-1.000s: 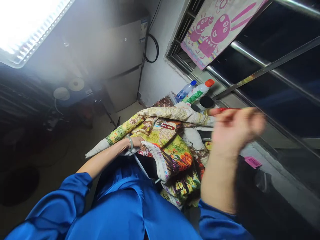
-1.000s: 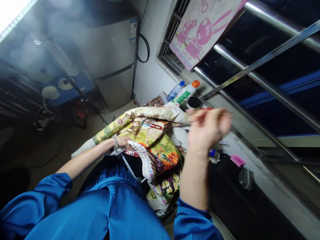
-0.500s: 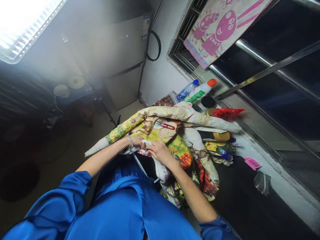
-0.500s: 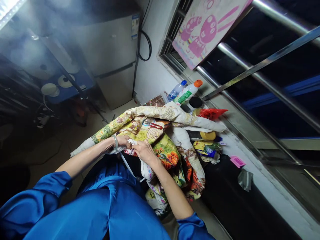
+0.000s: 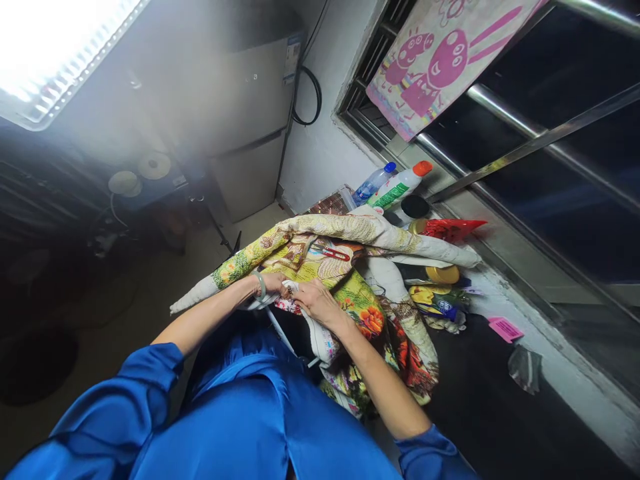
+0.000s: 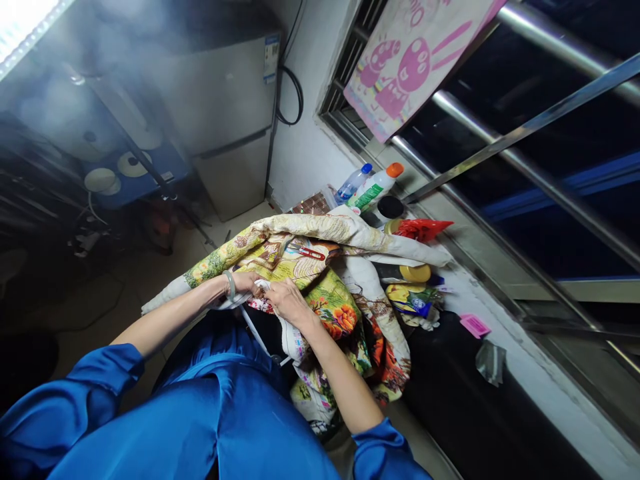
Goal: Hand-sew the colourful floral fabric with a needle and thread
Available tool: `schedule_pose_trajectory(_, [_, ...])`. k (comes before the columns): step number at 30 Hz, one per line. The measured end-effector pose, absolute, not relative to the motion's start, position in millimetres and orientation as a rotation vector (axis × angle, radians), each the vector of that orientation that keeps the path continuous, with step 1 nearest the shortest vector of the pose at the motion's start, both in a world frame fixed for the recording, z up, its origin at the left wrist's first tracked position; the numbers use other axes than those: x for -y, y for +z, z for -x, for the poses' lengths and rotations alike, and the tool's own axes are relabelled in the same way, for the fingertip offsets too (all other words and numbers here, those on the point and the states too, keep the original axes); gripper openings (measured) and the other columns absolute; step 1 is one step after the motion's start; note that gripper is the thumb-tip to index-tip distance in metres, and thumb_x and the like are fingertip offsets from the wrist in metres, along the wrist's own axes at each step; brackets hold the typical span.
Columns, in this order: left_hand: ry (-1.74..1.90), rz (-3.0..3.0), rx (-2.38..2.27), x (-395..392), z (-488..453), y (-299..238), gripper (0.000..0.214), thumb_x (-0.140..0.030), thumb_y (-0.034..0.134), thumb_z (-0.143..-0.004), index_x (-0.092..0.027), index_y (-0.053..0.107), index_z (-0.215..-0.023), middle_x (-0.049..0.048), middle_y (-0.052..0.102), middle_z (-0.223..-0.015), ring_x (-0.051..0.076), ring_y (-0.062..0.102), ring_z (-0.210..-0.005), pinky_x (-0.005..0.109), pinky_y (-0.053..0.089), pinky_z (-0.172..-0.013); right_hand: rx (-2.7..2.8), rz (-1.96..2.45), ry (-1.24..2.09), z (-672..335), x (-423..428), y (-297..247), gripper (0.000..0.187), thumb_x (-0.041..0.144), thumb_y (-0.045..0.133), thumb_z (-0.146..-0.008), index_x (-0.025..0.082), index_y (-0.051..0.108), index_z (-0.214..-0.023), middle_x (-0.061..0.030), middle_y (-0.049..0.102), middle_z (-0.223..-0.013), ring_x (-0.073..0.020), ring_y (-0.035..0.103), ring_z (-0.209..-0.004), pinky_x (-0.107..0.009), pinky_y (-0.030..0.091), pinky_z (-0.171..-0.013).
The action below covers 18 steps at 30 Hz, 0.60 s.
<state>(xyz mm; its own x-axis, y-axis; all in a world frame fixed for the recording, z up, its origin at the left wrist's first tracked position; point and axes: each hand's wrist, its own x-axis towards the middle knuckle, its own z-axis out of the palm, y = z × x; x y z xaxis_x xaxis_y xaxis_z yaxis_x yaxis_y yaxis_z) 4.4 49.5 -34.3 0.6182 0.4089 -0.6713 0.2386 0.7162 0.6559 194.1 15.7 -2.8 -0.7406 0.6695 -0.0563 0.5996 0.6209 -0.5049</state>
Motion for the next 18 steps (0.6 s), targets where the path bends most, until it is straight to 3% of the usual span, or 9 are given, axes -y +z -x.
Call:
schedule_pose_trajectory(6, [0.088,-0.812,-0.951,-50,-5,-29,0.017,0.001,0.060,-0.055,-0.015,0.059,-0.059,-0.0046,0.057,-0.050,0.009,0.048,-0.049,0.019,0.039,-0.050,2.521,1.141,0.848,-197,-20,-5,0.021,0.013,0.056,-0.093,0.019,0.065,-0.075,-0.0016,0.061,-0.073,-0.0165,0.055,-0.071,-0.029,0.041,-0.075])
schedule_pose_trajectory(18, [0.094,-0.793,-0.939,-51,-5,-32,0.020,0.003,0.063,-0.053,-0.016,0.056,-0.057,-0.0045,0.057,-0.052,0.009,0.050,-0.051,0.019,0.042,-0.050,2.252,1.376,0.571,-218,-39,3,0.021,0.016,0.047,-0.091,0.022,0.058,-0.074,-0.0041,0.059,-0.072,-0.0198,0.055,-0.071,-0.030,0.043,-0.071])
